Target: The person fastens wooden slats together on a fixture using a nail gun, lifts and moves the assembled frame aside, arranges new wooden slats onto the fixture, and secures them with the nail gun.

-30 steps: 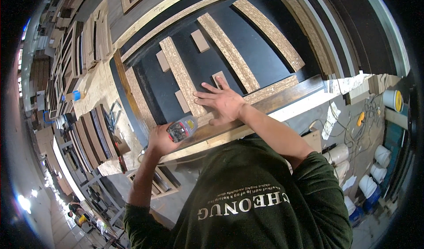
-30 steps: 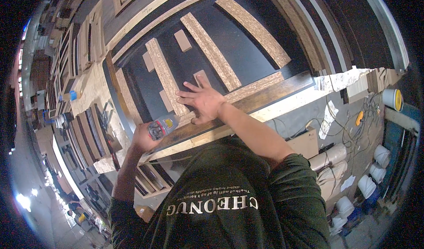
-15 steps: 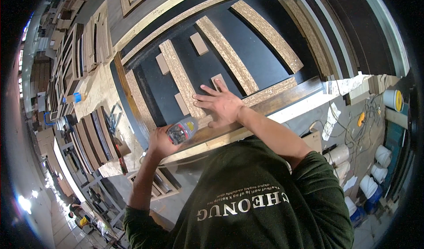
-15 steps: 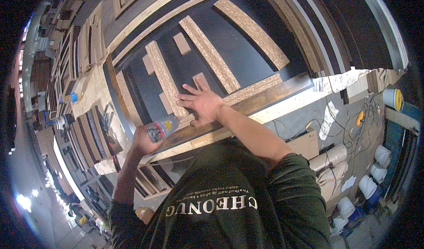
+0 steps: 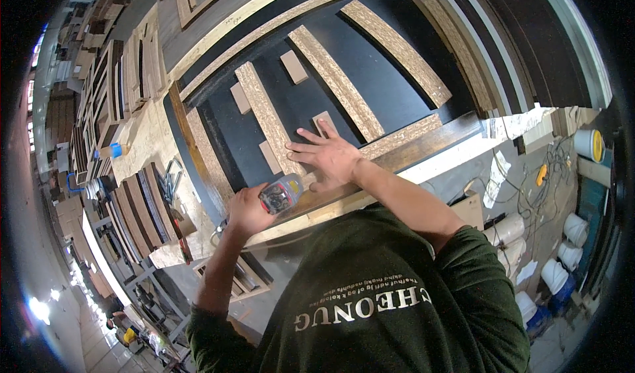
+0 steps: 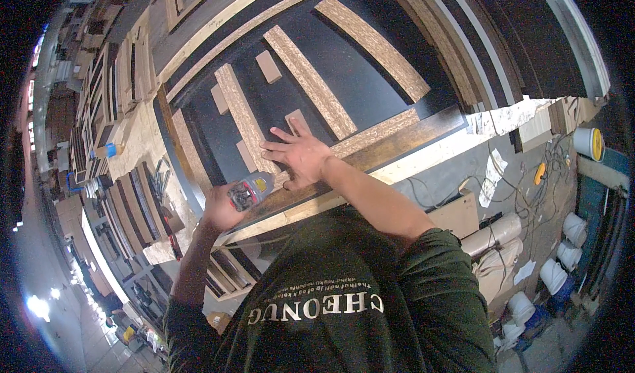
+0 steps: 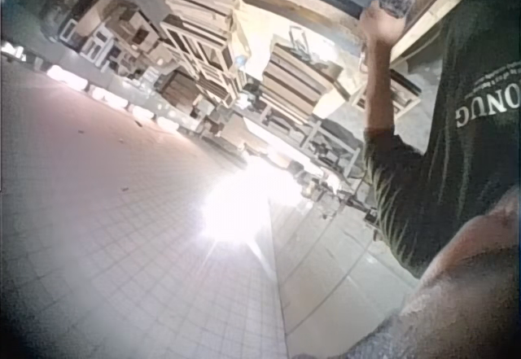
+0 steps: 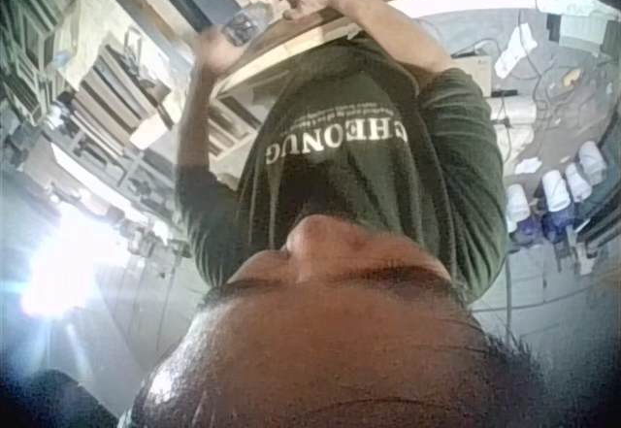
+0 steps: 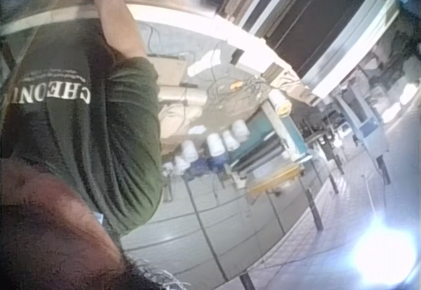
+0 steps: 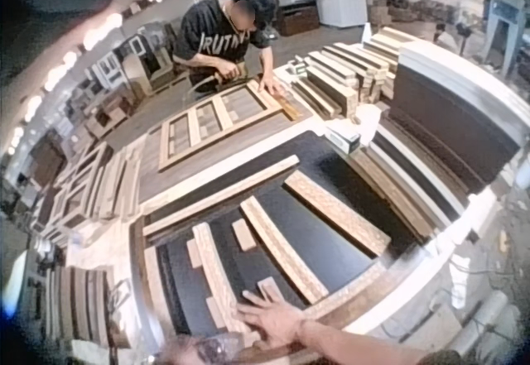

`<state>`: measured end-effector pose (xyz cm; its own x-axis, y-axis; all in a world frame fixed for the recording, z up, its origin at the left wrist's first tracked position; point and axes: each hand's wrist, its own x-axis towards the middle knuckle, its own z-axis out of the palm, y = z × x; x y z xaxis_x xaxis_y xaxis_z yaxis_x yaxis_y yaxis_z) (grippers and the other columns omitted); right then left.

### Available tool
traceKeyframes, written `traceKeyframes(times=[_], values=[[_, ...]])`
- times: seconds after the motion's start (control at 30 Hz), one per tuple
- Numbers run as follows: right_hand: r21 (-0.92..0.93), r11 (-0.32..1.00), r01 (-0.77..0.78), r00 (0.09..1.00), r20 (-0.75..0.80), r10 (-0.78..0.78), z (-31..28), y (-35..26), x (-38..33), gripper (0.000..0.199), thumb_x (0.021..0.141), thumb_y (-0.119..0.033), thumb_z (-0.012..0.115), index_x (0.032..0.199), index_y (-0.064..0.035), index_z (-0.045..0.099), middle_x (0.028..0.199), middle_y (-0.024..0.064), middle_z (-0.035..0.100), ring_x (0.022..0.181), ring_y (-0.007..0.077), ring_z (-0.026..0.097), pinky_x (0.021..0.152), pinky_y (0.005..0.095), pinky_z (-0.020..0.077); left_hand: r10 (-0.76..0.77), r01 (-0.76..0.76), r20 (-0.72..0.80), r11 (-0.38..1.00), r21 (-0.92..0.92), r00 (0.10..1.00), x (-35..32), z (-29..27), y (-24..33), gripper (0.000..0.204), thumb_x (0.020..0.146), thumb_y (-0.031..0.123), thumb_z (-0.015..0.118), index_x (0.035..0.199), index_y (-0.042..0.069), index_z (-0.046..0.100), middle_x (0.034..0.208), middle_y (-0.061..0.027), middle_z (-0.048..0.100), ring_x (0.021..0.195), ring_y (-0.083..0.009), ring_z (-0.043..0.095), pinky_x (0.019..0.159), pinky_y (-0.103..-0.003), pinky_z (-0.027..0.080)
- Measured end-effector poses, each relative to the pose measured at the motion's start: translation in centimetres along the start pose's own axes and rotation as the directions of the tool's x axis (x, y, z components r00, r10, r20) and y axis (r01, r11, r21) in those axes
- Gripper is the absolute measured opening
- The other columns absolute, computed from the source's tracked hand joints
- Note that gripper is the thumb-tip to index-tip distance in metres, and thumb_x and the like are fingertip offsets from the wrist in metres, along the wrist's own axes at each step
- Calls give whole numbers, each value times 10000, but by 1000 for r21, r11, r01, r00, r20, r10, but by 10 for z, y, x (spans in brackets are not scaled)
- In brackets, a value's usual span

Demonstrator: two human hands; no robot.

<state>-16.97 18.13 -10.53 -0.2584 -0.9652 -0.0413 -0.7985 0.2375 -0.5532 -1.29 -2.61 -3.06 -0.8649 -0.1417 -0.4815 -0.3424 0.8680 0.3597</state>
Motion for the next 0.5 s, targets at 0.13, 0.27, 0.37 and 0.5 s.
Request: traceKeyframes(times=[0.13, 0.27, 0.37, 0.5], values=[[-15, 1000, 1, 1000, 4, -1, 4, 4, -3, 812, 680, -501, 653, 1379, -169, 410, 1477, 15, 324, 1398, 256, 216, 1134, 559, 81, -71, 75, 122, 997, -27, 990, 1, -20, 30, 490, 663, 260, 790, 1037, -5, 618, 949, -168, 677, 899, -274, 668, 786, -368, 518], [-25, 999, 24, 1000, 11, -24, 0, 0, -2, 828, 693, -512, 648, 1394, -161, 384, 1482, 24, 311, 1395, 262, 219, 1134, 561, 84, 99, -96, -241, 995, 24, 965, -53, -2, -19, 498, 637, 204, 815, 1050, 19, 606, 924, -141, 670, 808, -312, 661, 703, -379, 519], [-33, 999, 24, 1000, -17, -24, 3, 0, -3, 843, 694, -532, 639, 1405, -173, 364, 1489, 28, 296, 1396, 267, 217, 1135, 561, 73, -71, -30, -369, 965, -262, 927, -78, -6, -14, 461, 671, 153, 807, 1044, -19, 598, 903, -132, 666, 810, -261, 661, 703, -362, 515], [-163, 985, 59, 998, 19, -57, 9, -7, -11, 726, 786, -482, 550, 1425, -212, 337, 1517, 39, 229, 1413, 292, 143, 1130, 560, 73, -430, 283, -128, 762, -582, 894, -103, 4, -40, 373, 757, 138, 743, 1060, -13, 587, 868, -94, 654, 743, -168, 637, 640, -312, 507]])
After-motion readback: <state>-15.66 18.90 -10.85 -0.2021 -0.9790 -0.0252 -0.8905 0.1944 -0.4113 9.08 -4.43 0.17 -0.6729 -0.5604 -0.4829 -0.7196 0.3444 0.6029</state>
